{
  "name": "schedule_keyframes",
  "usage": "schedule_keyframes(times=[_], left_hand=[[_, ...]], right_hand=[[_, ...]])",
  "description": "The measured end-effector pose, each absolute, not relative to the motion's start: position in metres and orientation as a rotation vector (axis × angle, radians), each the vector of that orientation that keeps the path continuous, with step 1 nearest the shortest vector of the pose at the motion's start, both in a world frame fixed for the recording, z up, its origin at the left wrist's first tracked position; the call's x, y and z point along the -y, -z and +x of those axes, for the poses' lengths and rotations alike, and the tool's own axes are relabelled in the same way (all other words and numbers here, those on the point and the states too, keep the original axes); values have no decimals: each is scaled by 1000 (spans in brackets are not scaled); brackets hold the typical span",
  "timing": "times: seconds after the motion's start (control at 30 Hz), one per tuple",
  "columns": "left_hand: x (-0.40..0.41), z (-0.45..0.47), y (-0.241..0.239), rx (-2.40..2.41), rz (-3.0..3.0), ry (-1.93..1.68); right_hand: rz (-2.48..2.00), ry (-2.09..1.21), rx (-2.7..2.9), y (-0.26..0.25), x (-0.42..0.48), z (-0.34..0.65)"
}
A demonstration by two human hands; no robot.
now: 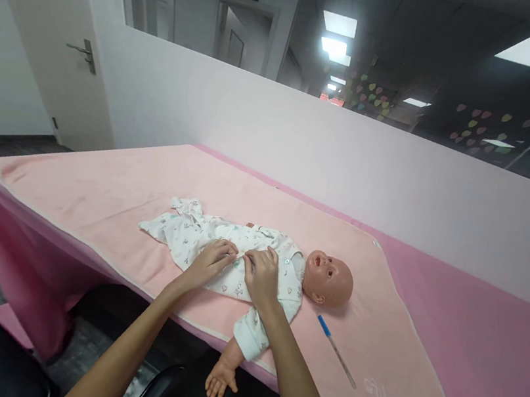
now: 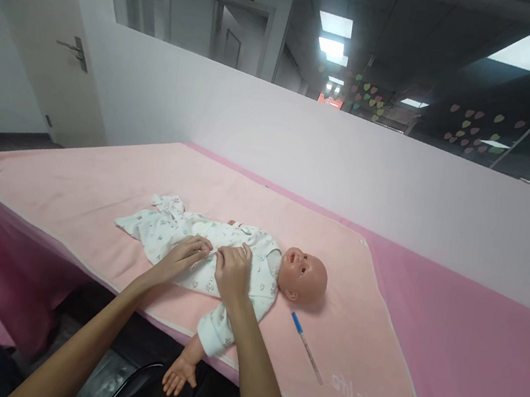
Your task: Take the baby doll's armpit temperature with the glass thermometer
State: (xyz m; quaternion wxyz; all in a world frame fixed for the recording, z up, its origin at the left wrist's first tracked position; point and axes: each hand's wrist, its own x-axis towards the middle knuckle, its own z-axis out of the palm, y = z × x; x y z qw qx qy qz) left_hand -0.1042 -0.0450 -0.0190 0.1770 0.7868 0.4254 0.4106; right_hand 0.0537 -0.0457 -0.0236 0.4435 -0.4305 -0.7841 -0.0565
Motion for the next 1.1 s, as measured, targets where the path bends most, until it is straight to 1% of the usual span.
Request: schedule_keyframes(times=[0.17, 0.3, 0.4, 0.53, 0.73, 0.9, 1.1], left_hand=[[47, -100, 19, -1290, 2082, -1261], [50, -96, 25, -1328, 1931, -1431], [52, -95, 29, -1396, 1928, -1531], [54, -98, 32, -1497, 2004, -1553], [58, -98, 33, -1504, 2176, -1543], [59, -97, 34, -1491, 2120, -1610], [59, -98, 36, -1607, 2015, -1727]], right_hand=[[-1106, 151, 1880, 22, 46, 54], [-1156, 177, 1803, 22, 46, 56], [-1199, 197, 1769, 21, 46, 57], [-1190, 219, 1731, 19, 47, 59], [-1166, 220, 1673, 20, 47, 60], [-1212, 213, 1688, 22, 46, 62], [-1235, 225, 1644, 22, 42, 66]])
